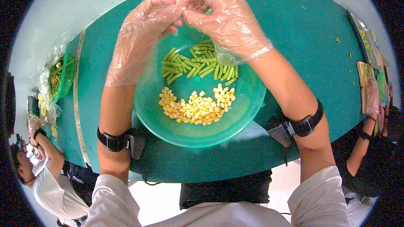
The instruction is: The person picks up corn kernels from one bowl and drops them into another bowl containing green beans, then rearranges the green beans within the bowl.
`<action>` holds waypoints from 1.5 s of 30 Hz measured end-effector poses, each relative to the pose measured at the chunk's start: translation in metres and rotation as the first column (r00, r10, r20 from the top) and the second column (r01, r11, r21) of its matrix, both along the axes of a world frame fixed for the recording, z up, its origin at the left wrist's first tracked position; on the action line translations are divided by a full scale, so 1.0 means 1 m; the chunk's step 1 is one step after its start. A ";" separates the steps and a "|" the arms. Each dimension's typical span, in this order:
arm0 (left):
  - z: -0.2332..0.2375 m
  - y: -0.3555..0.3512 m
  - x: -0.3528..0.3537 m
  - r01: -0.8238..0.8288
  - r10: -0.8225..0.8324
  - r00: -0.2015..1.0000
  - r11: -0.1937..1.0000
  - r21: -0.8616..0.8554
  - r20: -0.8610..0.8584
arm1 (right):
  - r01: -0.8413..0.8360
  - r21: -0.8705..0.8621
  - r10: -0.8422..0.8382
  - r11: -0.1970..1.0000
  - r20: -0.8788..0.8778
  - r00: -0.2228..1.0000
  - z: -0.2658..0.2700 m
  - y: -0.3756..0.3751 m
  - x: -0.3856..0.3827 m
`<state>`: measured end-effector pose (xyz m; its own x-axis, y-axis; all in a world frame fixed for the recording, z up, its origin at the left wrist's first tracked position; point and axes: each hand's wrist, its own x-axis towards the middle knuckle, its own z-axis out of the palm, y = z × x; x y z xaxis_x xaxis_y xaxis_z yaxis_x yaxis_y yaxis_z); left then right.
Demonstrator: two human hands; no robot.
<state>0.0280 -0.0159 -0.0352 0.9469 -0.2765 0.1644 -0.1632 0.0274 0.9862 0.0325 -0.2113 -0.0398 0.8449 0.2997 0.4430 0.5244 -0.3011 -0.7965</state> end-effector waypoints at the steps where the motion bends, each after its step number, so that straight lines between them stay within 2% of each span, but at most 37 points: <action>1: 0.000 0.000 0.000 -0.001 0.001 1.000 1.000 0.006 -0.002 | 0.002 0.005 -0.002 1.000 0.007 1.000 0.000 0.000 0.000; 4: 0.003 -0.001 -0.001 0.006 -0.006 1.000 0.999 0.032 -0.007 | -0.032 0.054 0.031 0.998 0.013 0.999 0.002 -0.002 0.001; 7: 0.007 -0.001 -0.001 0.009 -0.008 1.000 0.998 0.054 -0.018 | 0.065 0.034 -0.065 0.997 0.001 0.998 0.003 -0.001 0.000; 16: 0.002 0.001 0.003 -0.022 0.022 1.000 1.000 0.019 0.021 | 0.032 0.086 -0.029 0.996 -0.038 0.999 0.000 -0.004 0.004; 19: 0.001 0.001 0.003 -0.042 0.042 0.999 0.999 0.005 0.019 | 0.081 0.007 -0.081 0.997 -0.001 0.997 0.001 -0.001 0.000; 25: 0.002 0.001 0.003 -0.047 0.047 0.999 0.999 0.013 0.016 | 0.025 0.051 -0.027 0.998 0.051 0.998 -0.003 -0.002 0.005; 28: 0.005 -0.001 0.001 -0.063 0.063 0.998 0.997 0.033 0.007 | 0.035 0.079 -0.028 0.996 -0.087 0.996 0.003 -0.002 0.001; 31: 0.007 -0.003 -0.001 -0.090 0.089 0.996 0.994 0.062 0.008 | 0.105 0.115 -0.095 0.988 -0.089 0.991 -0.002 -0.003 0.005; 34: 0.008 -0.004 -0.002 -0.109 0.109 0.994 0.994 0.029 0.017 | 0.267 0.155 -0.229 0.951 -0.226 0.947 0.003 -0.001 0.002; 36: 0.008 -0.006 -0.002 -0.134 0.134 0.991 0.991 -0.032 0.012 | 0.269 0.185 -0.217 0.945 -0.259 0.941 0.000 -0.006 0.006; 43: 0.010 -0.007 -0.003 -0.149 0.149 0.989 0.989 0.016 0.011 | 0.365 0.228 -0.293 0.902 -0.298 0.909 -0.001 -0.007 0.008; 45: 0.009 -0.008 -0.002 -0.156 0.155 0.988 0.988 0.021 0.012 | 0.321 0.298 -0.207 0.899 -0.357 0.911 0.007 -0.008 0.002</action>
